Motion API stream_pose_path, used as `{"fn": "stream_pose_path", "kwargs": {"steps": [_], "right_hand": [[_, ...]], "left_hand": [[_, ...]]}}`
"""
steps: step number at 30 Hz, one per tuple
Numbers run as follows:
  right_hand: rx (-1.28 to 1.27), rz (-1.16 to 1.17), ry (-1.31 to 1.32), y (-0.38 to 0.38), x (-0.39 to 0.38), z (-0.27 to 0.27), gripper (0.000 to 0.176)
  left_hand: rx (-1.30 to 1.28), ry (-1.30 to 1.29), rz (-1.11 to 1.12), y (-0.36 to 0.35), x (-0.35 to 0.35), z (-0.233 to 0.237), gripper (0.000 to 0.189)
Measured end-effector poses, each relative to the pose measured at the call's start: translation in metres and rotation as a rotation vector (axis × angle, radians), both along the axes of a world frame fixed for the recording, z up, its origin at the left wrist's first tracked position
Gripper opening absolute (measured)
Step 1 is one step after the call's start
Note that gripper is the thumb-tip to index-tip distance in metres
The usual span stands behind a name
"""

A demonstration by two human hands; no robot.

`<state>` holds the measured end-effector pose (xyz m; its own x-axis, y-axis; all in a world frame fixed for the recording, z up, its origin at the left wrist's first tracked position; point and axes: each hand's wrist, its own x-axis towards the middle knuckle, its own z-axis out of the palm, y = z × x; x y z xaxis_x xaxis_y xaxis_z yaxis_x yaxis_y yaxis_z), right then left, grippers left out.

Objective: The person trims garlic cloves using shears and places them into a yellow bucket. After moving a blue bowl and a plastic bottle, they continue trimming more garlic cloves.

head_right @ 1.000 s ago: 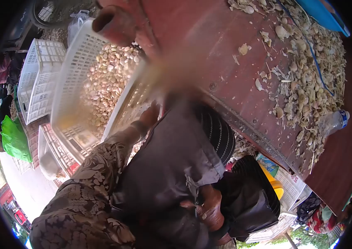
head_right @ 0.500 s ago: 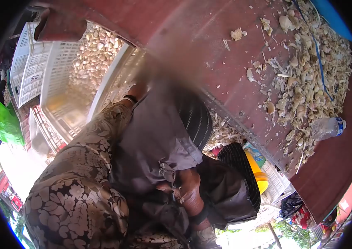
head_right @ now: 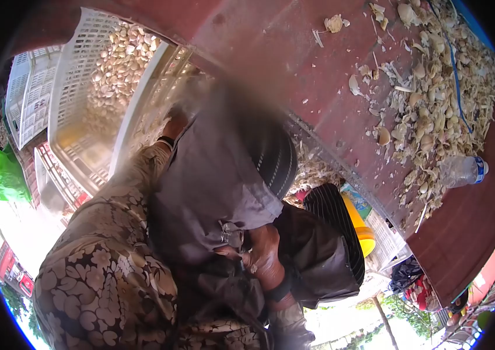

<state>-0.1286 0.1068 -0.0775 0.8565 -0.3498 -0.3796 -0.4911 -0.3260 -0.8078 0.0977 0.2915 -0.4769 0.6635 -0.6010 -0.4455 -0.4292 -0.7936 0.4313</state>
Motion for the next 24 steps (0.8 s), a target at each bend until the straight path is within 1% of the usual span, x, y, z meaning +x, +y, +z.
{"fn": "stream_pose_path", "kwargs": {"steps": [2, 5, 7, 10, 12, 15, 19, 21, 23, 24], "right_hand": [[-0.015, 0.013, 0.000, -0.001, -0.003, -0.001, 0.071], [-0.023, 0.021, -0.015, 0.000, -0.001, -0.003, 0.074], [0.009, 0.044, 0.027, -0.001, -0.002, -0.002, 0.073], [-0.014, 0.029, -0.013, 0.000, -0.002, -0.001, 0.072], [-0.036, 0.020, 0.019, 0.002, -0.008, -0.002, 0.073], [0.006, -0.028, -0.022, 0.006, -0.008, -0.008, 0.074], [0.067, 0.033, -0.048, 0.002, -0.007, -0.011, 0.074], [-0.035, 0.025, -0.044, 0.002, -0.008, -0.009, 0.075], [-0.070, -0.009, -0.026, 0.003, -0.014, -0.010, 0.076], [-0.052, -0.042, -0.014, 0.007, -0.020, -0.015, 0.077]], "left_hand": [[-0.017, 0.049, 0.039, -0.007, 0.002, 0.017, 0.028], [-0.033, 0.099, 0.077, -0.012, 0.007, 0.027, 0.029], [-0.042, 0.117, 0.098, -0.011, 0.007, 0.031, 0.029], [-0.077, 0.147, 0.139, -0.006, 0.004, 0.037, 0.029], [-0.116, 0.177, 0.186, -0.004, 0.000, 0.040, 0.029], [-0.182, 0.218, 0.263, 0.001, 0.001, 0.045, 0.029], [-0.370, 0.370, 0.473, 0.006, 0.003, 0.053, 0.030], [-0.375, 0.377, 0.415, 0.009, 0.000, 0.063, 0.030], [-0.203, 0.244, 0.085, 0.008, -0.003, 0.070, 0.029], [-0.066, 0.279, -0.106, 0.012, -0.004, 0.061, 0.030]]}}
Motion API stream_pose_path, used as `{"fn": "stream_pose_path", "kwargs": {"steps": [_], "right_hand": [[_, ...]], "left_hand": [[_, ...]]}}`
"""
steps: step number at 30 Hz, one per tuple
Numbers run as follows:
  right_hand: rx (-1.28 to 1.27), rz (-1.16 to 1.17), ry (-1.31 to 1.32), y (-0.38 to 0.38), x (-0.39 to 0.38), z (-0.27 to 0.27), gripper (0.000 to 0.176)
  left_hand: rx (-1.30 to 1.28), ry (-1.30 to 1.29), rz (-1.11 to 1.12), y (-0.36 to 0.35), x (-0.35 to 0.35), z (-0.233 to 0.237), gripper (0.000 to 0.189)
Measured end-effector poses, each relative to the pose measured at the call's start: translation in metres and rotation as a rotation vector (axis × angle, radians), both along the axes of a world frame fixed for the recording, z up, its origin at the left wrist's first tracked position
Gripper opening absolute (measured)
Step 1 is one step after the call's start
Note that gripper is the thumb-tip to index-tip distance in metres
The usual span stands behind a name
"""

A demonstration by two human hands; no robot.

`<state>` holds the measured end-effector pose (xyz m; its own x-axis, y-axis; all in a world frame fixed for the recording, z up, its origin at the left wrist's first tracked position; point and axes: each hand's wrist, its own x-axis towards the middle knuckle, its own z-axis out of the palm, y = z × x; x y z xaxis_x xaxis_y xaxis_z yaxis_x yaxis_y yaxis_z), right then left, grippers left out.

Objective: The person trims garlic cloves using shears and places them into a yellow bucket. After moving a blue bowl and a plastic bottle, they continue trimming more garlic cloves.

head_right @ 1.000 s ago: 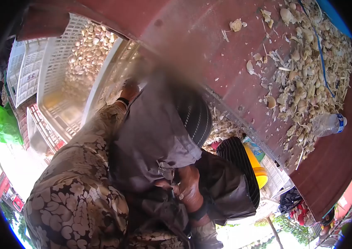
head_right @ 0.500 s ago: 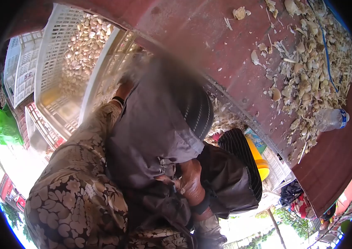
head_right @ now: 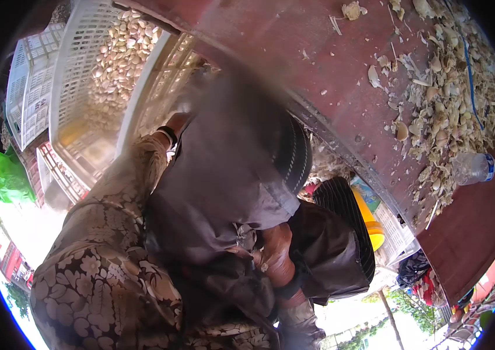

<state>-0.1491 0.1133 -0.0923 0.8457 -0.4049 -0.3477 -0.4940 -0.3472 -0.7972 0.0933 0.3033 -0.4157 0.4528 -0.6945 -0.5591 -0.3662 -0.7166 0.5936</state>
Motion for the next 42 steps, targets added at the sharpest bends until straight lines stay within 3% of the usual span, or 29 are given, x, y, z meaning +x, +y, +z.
{"fn": "stream_pose_path", "kwargs": {"steps": [1, 4, 5, 7, 9, 11, 13, 15, 18, 21, 22, 26, 28, 29, 31, 32, 37, 39, 40, 41, 42], "right_hand": [[0.016, -0.015, 0.011, -0.001, -0.003, -0.005, 0.077], [0.030, -0.022, 0.026, 0.000, -0.014, -0.017, 0.079], [-0.067, 0.091, -0.039, -0.005, -0.012, -0.018, 0.079], [-0.037, 0.005, -0.037, -0.003, -0.011, -0.016, 0.078], [-0.044, -0.009, -0.005, -0.002, -0.012, -0.012, 0.072], [-0.026, -0.004, 0.064, -0.003, -0.018, -0.010, 0.064], [-0.053, -0.031, -0.039, 0.001, -0.002, -0.001, 0.064], [-0.082, -0.037, -0.093, 0.003, 0.004, 0.003, 0.065], [-0.072, -0.052, -0.080, 0.006, 0.005, 0.012, 0.066], [-0.154, -0.028, -0.086, 0.001, -0.010, 0.011, 0.060], [-0.147, -0.036, -0.076, 0.001, -0.017, 0.011, 0.057], [-0.111, -0.201, -0.096, 0.008, -0.035, 0.029, 0.028], [-0.320, -0.141, -0.107, 0.011, -0.040, 0.042, 0.033], [-0.159, -0.166, -0.120, 0.012, -0.064, 0.035, 0.030], [0.157, -0.245, -0.134, 0.012, -0.113, 0.022, 0.054], [0.150, -0.256, -0.094, 0.016, -0.114, 0.016, 0.049], [-0.352, -0.344, -0.088, 0.024, -0.039, 0.051, 0.042], [-0.337, -0.385, -0.047, 0.031, -0.031, 0.077, 0.051], [-0.207, -0.387, -0.051, 0.029, -0.040, 0.072, 0.052], [-0.080, -0.394, -0.049, 0.028, -0.049, 0.066, 0.053], [-0.061, -0.291, -0.013, 0.021, -0.050, 0.068, 0.054]], "left_hand": [[0.111, 0.010, -0.206, 0.001, 0.005, -0.005, 0.030], [-0.018, 0.069, -0.026, -0.003, -0.017, 0.018, 0.025], [-0.041, 0.055, -0.104, -0.003, -0.022, 0.044, 0.027], [-0.273, -0.047, 0.104, -0.003, -0.027, 0.124, 0.028], [-0.355, -0.127, 0.158, 0.006, -0.013, 0.211, 0.024], [-0.307, -0.376, 0.308, 0.033, 0.003, 0.255, 0.027], [-0.243, -0.887, 0.203, 0.060, 0.040, 0.287, 0.031], [-0.129, -1.228, 0.151, 0.071, 0.059, 0.305, 0.042], [-0.544, -0.783, 0.248, 0.060, 0.054, 0.362, 0.069], [-1.226, -0.032, 0.454, 0.016, 0.039, 0.410, 0.090], [-1.355, 0.182, 0.479, 0.006, 0.035, 0.420, 0.086], [-1.347, 0.699, 0.484, -0.011, 0.014, 0.416, 0.069], [-1.292, 0.825, 0.482, -0.018, 0.007, 0.410, 0.061], [-1.273, 0.872, 0.472, -0.019, 0.004, 0.406, 0.057], [-1.238, 0.952, 0.450, -0.022, 0.001, 0.399, 0.048], [-1.233, 0.978, 0.431, -0.023, 0.004, 0.396, 0.044], [-1.197, 0.970, 0.405, -0.024, 0.020, 0.394, 0.025], [-1.099, 0.948, 0.476, -0.011, 0.016, 0.376, 0.018], [-0.994, 0.890, 0.532, -0.004, 0.009, 0.352, 0.016], [-0.825, 0.776, 0.578, 0.001, 0.002, 0.317, 0.014], [-0.525, 0.469, 0.457, 0.018, -0.008, 0.266, 0.013]]}}
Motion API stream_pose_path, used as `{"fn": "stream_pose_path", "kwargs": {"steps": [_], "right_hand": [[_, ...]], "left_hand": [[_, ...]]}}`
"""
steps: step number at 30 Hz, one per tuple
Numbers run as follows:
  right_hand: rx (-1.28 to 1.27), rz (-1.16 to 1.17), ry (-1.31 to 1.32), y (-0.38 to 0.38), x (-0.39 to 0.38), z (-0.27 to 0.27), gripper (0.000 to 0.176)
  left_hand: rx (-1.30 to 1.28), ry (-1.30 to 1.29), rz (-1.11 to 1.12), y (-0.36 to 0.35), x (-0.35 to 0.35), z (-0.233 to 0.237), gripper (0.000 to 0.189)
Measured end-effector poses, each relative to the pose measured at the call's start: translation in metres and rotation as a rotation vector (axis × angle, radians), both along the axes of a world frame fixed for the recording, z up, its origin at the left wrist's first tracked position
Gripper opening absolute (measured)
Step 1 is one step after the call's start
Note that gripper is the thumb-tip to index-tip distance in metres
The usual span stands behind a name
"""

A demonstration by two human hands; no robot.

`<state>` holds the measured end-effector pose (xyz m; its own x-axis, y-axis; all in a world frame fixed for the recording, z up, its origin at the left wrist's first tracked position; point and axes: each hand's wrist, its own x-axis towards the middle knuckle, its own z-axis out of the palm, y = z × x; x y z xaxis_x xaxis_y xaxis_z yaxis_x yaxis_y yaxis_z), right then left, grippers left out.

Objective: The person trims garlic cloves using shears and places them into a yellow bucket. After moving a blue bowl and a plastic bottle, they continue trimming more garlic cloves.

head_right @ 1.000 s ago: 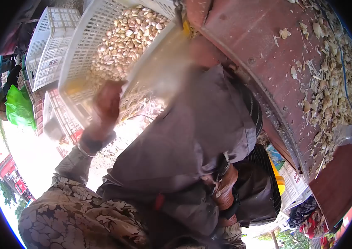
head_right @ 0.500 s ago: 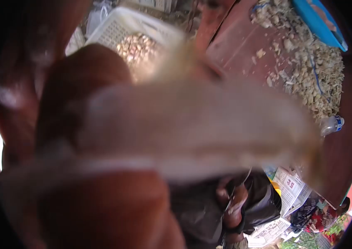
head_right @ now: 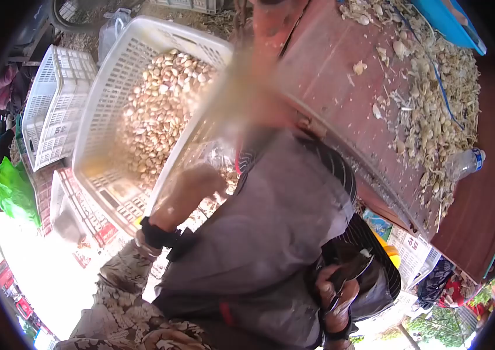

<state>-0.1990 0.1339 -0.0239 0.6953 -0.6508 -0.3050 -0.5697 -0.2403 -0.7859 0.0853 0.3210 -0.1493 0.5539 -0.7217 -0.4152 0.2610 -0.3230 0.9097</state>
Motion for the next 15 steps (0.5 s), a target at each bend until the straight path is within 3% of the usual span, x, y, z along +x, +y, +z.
{"fn": "stream_pose_path", "kwargs": {"steps": [1, 3, 6, 9, 10, 11, 13, 14, 15], "right_hand": [[-0.065, -0.037, -0.004, -0.016, -0.017, -0.029, 0.054], [-0.096, -0.088, 0.057, -0.010, -0.019, -0.037, 0.052], [-0.078, -0.122, 0.100, -0.008, -0.002, -0.032, 0.052], [-0.043, -0.151, 0.119, -0.007, 0.012, -0.022, 0.052], [-0.037, -0.167, 0.126, -0.005, 0.017, -0.021, 0.052], [-0.027, -0.170, 0.141, -0.003, 0.021, -0.019, 0.051], [-0.008, -0.170, 0.154, -0.003, 0.030, -0.020, 0.051], [-0.005, -0.164, 0.154, -0.004, 0.034, -0.023, 0.051], [0.000, -0.162, 0.155, -0.005, 0.037, -0.021, 0.051]], "left_hand": [[0.064, 0.279, 0.124, 0.019, -0.013, -0.078, 0.011], [0.328, -0.264, -0.008, 0.082, -0.056, -0.220, 0.012], [0.312, -0.735, -0.033, 0.090, -0.067, -0.259, 0.021], [0.388, -0.230, 0.257, 0.068, -0.089, -0.321, 0.020], [0.539, -0.282, 0.217, 0.042, -0.076, -0.293, 0.020], [0.530, -0.464, 0.025, 0.054, -0.089, -0.350, 0.024], [0.770, -0.205, 0.207, 0.017, -0.078, -0.305, 0.029], [0.709, -0.305, 0.252, 0.019, -0.089, -0.333, 0.036], [0.717, -0.359, 0.265, 0.011, -0.088, -0.333, 0.038]]}}
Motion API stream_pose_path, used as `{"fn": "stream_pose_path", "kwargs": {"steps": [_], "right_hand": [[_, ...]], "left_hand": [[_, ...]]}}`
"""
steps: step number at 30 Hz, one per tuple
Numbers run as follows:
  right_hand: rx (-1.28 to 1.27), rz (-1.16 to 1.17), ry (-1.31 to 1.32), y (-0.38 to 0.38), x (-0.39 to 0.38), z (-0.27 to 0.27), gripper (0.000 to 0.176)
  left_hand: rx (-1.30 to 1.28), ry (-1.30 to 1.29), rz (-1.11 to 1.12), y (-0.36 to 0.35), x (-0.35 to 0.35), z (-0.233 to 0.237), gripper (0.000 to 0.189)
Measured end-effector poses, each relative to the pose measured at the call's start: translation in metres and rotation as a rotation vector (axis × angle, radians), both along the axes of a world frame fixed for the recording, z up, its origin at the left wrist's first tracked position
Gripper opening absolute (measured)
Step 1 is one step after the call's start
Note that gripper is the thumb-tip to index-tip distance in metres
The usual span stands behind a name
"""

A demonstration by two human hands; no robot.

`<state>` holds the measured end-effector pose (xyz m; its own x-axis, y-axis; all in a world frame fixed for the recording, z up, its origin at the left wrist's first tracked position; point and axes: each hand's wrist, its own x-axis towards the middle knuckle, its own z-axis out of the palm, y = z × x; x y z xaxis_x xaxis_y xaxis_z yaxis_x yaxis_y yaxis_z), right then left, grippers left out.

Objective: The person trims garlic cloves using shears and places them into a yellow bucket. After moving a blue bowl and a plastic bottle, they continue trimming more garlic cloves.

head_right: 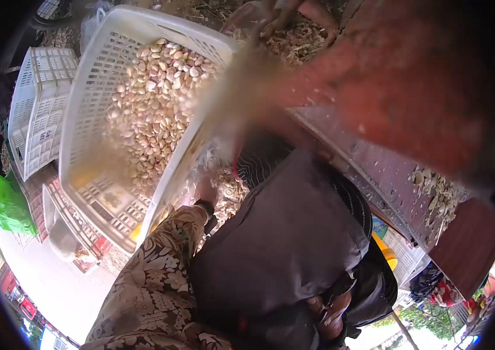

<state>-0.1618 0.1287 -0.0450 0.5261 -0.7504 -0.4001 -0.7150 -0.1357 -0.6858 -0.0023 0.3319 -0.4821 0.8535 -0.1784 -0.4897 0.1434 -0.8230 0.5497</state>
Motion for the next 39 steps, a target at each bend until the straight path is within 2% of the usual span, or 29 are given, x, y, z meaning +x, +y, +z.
{"fn": "stream_pose_path", "kwargs": {"steps": [8, 10, 11, 14, 15, 16, 17, 18, 19, 20, 21, 22, 23, 24, 25, 26, 28, 30, 32, 34, 37, 39], "right_hand": [[0.023, 0.010, 0.017, -0.003, 0.018, 0.003, 0.051], [0.025, 0.012, 0.015, -0.002, 0.021, 0.002, 0.051], [0.031, 0.014, 0.016, -0.002, 0.023, 0.002, 0.051], [0.042, 0.032, 0.000, -0.004, 0.027, -0.001, 0.051], [0.047, 0.036, -0.001, -0.004, 0.027, 0.000, 0.051], [0.049, 0.041, -0.006, -0.004, 0.028, -0.001, 0.051], [0.049, 0.044, -0.008, -0.004, 0.028, -0.001, 0.051], [0.052, 0.049, -0.015, -0.004, 0.030, -0.002, 0.051], [0.054, 0.055, -0.023, -0.003, 0.030, -0.003, 0.051], [0.058, 0.059, -0.027, -0.003, 0.031, -0.002, 0.051], [0.061, 0.065, -0.027, -0.002, 0.031, -0.001, 0.051], [0.063, 0.072, -0.028, -0.001, 0.031, 0.000, 0.051], [0.064, 0.074, -0.034, -0.001, 0.030, 0.000, 0.051], [0.068, 0.076, -0.038, 0.000, 0.031, 0.001, 0.051], [0.075, 0.080, -0.042, 0.001, 0.032, 0.001, 0.051], [0.081, 0.085, -0.049, 0.001, 0.033, 0.002, 0.051], [0.093, 0.097, -0.062, 0.001, 0.037, 0.001, 0.051], [0.112, 0.111, -0.085, 0.002, 0.042, 0.000, 0.051], [0.121, 0.139, -0.113, 0.002, 0.046, -0.001, 0.052], [0.124, 0.221, -0.132, 0.000, 0.044, -0.004, 0.055], [0.237, 0.358, -0.147, -0.006, 0.037, -0.001, 0.058], [0.172, 0.411, -0.192, -0.012, 0.028, 0.002, 0.053]], "left_hand": [[0.211, 0.257, -0.181, -0.007, 0.022, 0.036, 0.036], [0.156, 0.282, -0.187, 0.002, 0.022, 0.047, 0.036], [-0.044, 0.209, -0.070, 0.016, 0.008, 0.035, 0.029], [-0.053, 0.079, -0.269, 0.032, -0.001, 0.068, 0.018], [-0.117, 0.097, -0.251, 0.039, -0.012, 0.062, 0.009], [-0.299, 0.026, -0.274, 0.040, -0.015, 0.085, 0.006], [-0.346, 0.112, -0.331, 0.037, -0.007, 0.126, 0.009], [-0.413, 0.035, -0.379, 0.031, 0.000, 0.166, 0.011], [-0.471, -0.130, -0.600, 0.034, 0.015, 0.206, 0.020], [-0.629, -0.303, -0.674, 0.033, 0.037, 0.250, 0.030], [-0.508, -0.560, -0.864, 0.040, 0.055, 0.281, 0.033], [-0.517, -0.606, -0.649, 0.048, 0.061, 0.300, 0.026], [-0.372, -0.739, -0.447, 0.062, 0.061, 0.306, 0.019], [-0.268, -0.769, -0.327, 0.073, 0.070, 0.316, 0.018], [-0.212, -0.831, -0.269, 0.089, 0.081, 0.315, 0.027], [-0.085, -0.759, -0.112, 0.097, 0.090, 0.323, 0.022], [0.171, -0.717, 0.027, 0.087, 0.125, 0.332, 0.030], [0.218, -0.945, -0.077, 0.076, 0.142, 0.334, 0.038], [-0.061, -0.799, -0.103, 0.042, 0.135, 0.352, 0.036], [-0.366, -0.678, -0.200, 0.006, 0.127, 0.379, 0.022], [-0.605, -0.591, -0.269, -0.022, 0.116, 0.387, 0.022], [-0.708, -0.586, -0.338, -0.042, 0.118, 0.410, 0.022]]}}
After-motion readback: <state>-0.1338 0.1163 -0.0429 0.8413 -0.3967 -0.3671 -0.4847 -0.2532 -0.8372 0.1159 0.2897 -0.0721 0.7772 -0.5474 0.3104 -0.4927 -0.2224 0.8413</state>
